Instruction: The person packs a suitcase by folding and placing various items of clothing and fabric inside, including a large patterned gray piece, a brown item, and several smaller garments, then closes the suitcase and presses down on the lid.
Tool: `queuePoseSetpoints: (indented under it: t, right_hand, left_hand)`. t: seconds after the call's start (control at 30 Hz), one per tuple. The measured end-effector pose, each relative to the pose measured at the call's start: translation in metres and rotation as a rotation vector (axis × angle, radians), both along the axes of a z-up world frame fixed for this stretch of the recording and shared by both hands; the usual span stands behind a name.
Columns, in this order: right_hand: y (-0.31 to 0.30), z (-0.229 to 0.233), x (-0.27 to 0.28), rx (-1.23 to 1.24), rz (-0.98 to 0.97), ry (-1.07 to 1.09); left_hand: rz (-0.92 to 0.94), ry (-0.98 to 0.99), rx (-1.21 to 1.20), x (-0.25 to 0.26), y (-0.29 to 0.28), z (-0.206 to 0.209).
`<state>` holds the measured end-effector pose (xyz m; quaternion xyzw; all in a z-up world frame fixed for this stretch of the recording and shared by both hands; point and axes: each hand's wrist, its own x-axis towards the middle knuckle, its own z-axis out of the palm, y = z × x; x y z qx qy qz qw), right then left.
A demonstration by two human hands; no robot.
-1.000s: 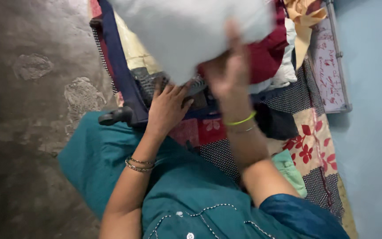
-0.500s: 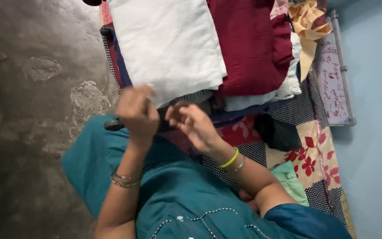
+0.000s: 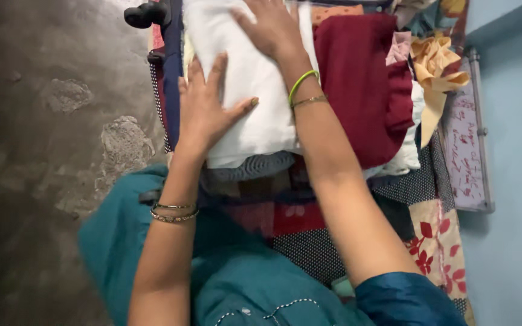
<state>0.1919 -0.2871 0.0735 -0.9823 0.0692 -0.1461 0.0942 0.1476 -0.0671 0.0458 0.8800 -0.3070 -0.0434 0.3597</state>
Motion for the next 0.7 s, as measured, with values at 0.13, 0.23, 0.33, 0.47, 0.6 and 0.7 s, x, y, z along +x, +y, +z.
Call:
queuePoseSetpoints:
  t: [0.13, 0.23, 0.33, 0.47, 0.6, 0.7]
  right_hand:
    - [-0.035, -0.025, 0.021, 0.178, -0.093, 0.340]
    - [-0.047, -0.024, 0.025, 0.188, -0.043, 0.474]
    - [-0.040, -0.022, 0.020, 0.115, -0.009, 0.450]
    - [-0.027, -0.033, 0.004, 0.005, 0.044, 0.261]
    - [-0.028, -0.042, 0.011, 0.022, 0.061, 0.218]
    - [-0.030, -0.040, 0.016, 0.063, 0.039, 0.209]
  left_hand:
    - [0.003, 0.011, 0.030, 0.010, -0.009, 0.012]
    - [0.007, -0.012, 0.038, 0.006, -0.009, 0.009]
    - [0.011, -0.072, 0.005, -0.008, -0.005, 0.002]
    - [0.006, -0.050, -0.001, -0.021, 0.001, 0.003]
    - [0.014, 0.013, 0.014, -0.015, -0.002, 0.004]
    - [0.016, 0.049, 0.010, -0.015, -0.004, 0.005]
